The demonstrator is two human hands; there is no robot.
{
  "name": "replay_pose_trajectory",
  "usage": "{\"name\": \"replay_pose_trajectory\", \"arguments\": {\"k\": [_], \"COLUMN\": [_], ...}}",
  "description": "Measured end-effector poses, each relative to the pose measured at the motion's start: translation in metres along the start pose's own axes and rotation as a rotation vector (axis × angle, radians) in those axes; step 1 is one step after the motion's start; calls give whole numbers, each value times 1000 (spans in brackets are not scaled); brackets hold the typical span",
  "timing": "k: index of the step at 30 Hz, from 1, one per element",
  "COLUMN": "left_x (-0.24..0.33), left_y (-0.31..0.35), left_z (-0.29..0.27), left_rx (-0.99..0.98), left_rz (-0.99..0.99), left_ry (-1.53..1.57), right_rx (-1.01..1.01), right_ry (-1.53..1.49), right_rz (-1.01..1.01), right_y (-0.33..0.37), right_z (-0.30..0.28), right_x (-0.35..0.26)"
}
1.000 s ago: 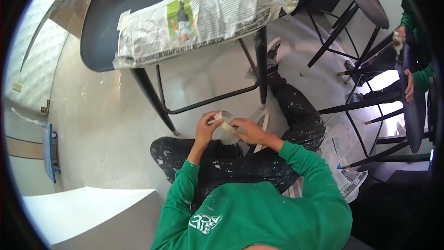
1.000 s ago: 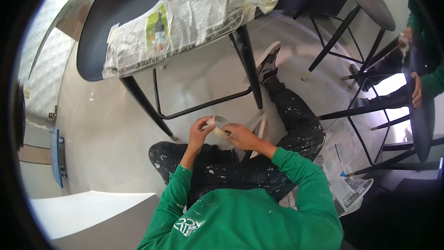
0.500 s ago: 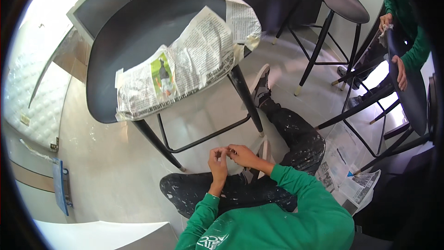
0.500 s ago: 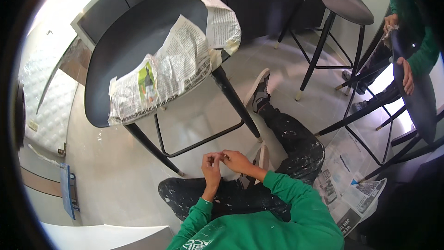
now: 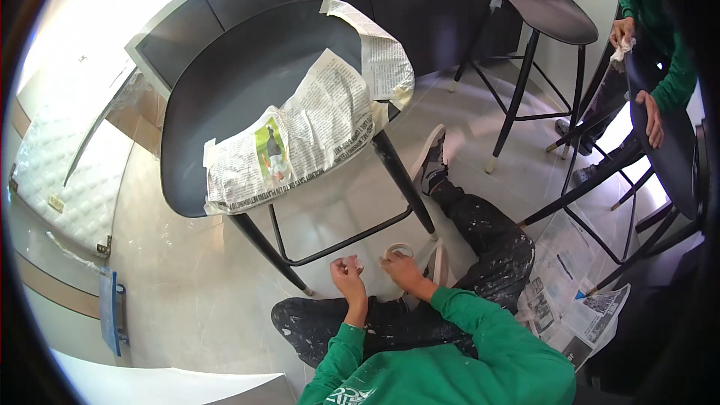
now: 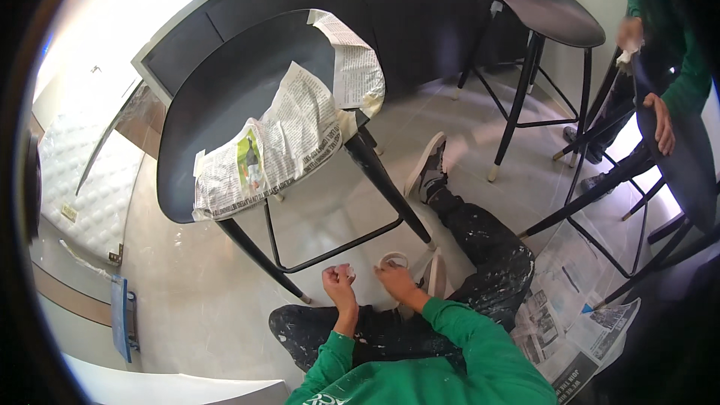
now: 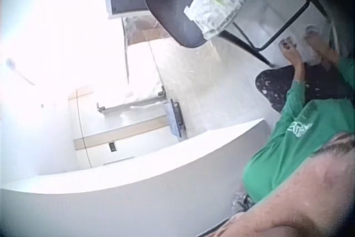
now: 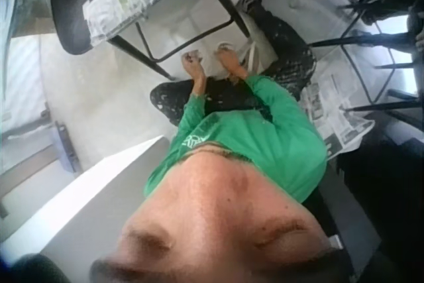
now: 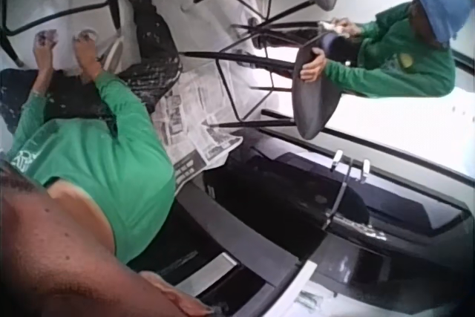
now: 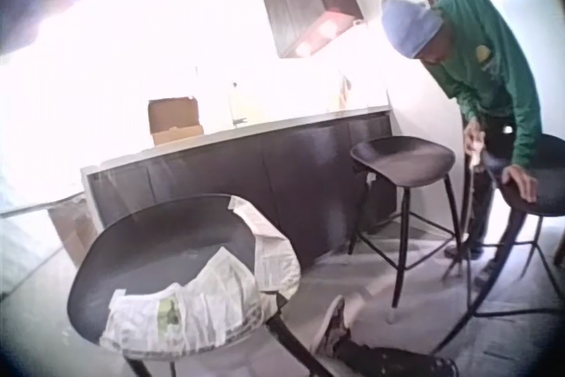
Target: The person tapes newspaper to a black stool using masking tape while sitting on the floor.
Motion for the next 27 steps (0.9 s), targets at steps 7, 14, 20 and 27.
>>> {"name": "replay_pose_trajectory", "arguments": {"k": [7,14,20,27], "left_x": [205,328,361,374], "left_y": [52,40,57,67], "left_z": [46,116,159,174], "left_rx": [-527,-703,-732,-734], "left_rz": [350,552,567,689], "left_ry": [-85,176,377,384], "right_rx": [-253,350,625,816], "right_ry": [-22,-1296,-1030,-552], "right_rz": [131,31,-186,-262], "right_y": [-14,-123,-156,-155], "right_z": [-27,-288,-376,-406], "right_x": [-8,-85,-120,-128]}}
Point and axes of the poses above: each hand's wrist, its own y-axis away from the middle knuckle, its own z-axis out of the palm, x = y × z, the point moved 5 cm from there along -y, towards the middle knuckle, and after that the axes turned 4 degrees about -y, right-handed, at the moved point
